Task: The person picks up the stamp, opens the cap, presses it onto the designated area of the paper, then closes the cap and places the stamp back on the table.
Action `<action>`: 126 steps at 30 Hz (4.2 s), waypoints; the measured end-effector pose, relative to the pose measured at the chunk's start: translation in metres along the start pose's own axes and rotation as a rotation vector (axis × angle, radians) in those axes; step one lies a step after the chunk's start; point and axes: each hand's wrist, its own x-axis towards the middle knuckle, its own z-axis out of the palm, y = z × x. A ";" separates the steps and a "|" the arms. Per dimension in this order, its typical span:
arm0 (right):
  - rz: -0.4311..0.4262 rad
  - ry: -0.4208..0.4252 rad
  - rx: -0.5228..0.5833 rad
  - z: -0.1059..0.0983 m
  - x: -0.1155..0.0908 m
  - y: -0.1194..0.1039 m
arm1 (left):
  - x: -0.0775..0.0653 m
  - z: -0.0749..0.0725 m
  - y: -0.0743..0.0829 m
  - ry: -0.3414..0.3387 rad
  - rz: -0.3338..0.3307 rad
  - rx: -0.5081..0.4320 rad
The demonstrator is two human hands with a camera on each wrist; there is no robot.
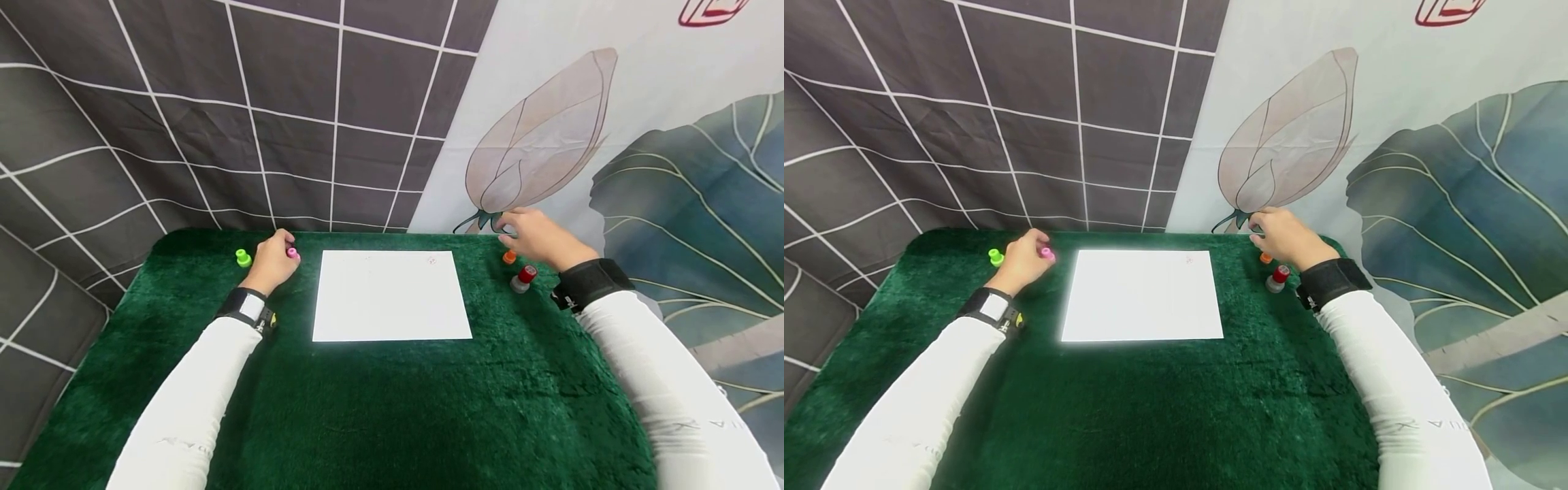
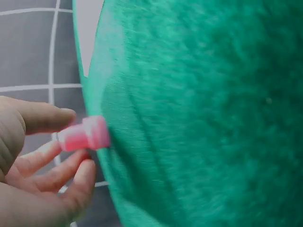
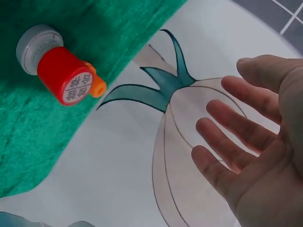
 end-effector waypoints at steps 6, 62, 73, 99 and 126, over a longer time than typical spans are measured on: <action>0.012 -0.010 -0.006 0.004 -0.002 0.006 | -0.009 -0.005 0.022 -0.007 0.112 0.113; 0.132 -0.134 0.020 0.065 0.020 0.047 | -0.141 0.035 0.085 -0.282 0.536 0.252; 0.058 -0.093 -0.050 0.045 0.018 0.020 | -0.135 0.033 0.091 -0.208 0.544 0.190; -0.481 0.486 0.123 0.031 -0.035 -0.127 | -0.106 -0.004 0.145 -0.064 0.547 -0.116; -0.384 0.751 0.654 0.046 -0.070 -0.188 | -0.123 -0.002 0.171 -0.099 0.411 -0.806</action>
